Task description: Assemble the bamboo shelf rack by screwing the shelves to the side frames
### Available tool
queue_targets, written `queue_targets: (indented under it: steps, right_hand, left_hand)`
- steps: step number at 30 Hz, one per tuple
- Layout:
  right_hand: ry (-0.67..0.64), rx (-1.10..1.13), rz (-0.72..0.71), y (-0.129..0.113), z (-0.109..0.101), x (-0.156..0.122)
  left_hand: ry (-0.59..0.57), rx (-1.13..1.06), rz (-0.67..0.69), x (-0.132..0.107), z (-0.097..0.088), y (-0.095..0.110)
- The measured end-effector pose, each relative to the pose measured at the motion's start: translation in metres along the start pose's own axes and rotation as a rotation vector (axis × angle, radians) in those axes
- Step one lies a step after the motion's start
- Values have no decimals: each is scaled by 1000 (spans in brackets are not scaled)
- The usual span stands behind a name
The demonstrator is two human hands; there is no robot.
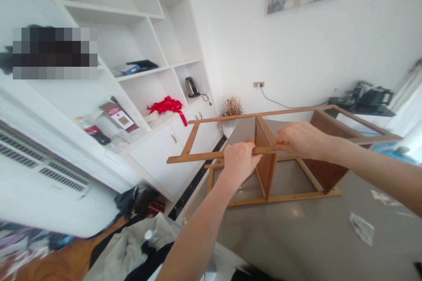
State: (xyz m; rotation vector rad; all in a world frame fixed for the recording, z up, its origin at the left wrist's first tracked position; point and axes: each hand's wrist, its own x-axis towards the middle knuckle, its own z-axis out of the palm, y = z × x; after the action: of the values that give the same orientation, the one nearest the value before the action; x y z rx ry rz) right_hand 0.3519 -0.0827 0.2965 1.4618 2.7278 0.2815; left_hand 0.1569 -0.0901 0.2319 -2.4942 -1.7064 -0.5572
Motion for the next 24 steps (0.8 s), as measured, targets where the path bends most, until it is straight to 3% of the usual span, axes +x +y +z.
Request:
queue_targets:
  steps: [3, 7, 11, 15, 19, 24]
  right_hand:
    - [-41, -7, 130, -14, 4, -6]
    - [-60, 26, 202, -29, 11, -12]
    - [-68, 126, 227, -28, 12, -12]
    - [-101, 307, 239, -20, 12, -6]
    - [-196, 691, 316, -11, 21, 2]
    - [-207, 914, 325, -4, 35, 3]
  left_hand:
    - [-6, -10, 7, -5, 5, 3]
    - [-10, -5, 5, -17, 15, 5]
    - [30, 10, 29, -28, 18, 3]
    - [110, -65, 78, -33, 11, 6]
    - [207, -227, 121, -42, 5, 28]
    - [146, -304, 167, -44, 16, 60]
